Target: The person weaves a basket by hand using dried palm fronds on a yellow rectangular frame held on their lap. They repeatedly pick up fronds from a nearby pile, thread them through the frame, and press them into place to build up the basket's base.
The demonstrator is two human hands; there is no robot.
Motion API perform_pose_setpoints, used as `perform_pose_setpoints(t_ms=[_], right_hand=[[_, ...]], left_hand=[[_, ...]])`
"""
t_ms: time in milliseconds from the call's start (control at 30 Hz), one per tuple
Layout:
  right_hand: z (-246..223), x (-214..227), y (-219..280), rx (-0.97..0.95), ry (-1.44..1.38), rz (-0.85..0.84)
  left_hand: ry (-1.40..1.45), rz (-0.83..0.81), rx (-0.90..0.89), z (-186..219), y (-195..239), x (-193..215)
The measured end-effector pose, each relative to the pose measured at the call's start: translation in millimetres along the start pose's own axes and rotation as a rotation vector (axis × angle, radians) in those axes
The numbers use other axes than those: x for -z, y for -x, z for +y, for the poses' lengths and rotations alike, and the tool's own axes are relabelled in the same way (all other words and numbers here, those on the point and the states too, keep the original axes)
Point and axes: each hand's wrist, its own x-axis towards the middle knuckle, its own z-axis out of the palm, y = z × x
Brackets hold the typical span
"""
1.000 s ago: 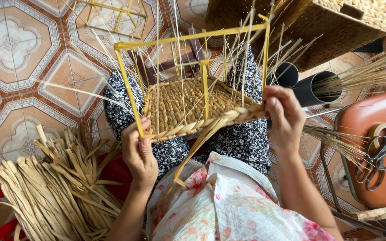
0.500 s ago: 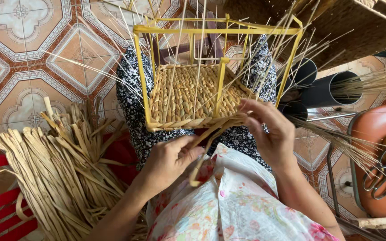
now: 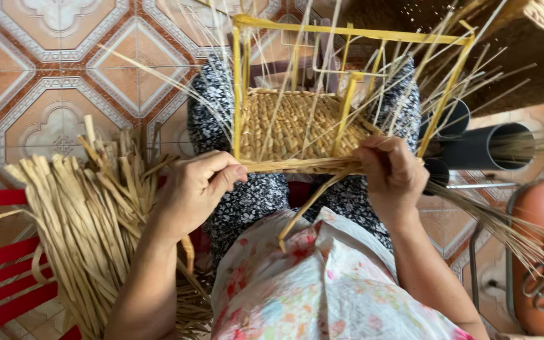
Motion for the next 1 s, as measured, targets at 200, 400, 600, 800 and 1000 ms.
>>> perform_pose_setpoints(t_ms=[200, 400, 600, 800, 1000], right_hand=[[23, 10, -6, 0.026, 0.018, 0.037], [21, 13, -4, 0.074, -0.129, 0.037], [55, 32, 13, 0.100, -0.170, 0.005], [70, 44, 29, -0.011, -0.225, -0.001], [42, 41, 18, -0.079, -0.136, -0.036]], left_hand=[[0.280, -0.096, 0.265, -62, 34, -20], [-0.043, 0.228, 0.254, -123, 98, 14], [-0.079, 0.693, 1.048, -155, 152, 100], [-0.438, 0.502, 1.116, -219, 133, 96], [-0.242, 0.598, 1.233, -252, 122, 95]])
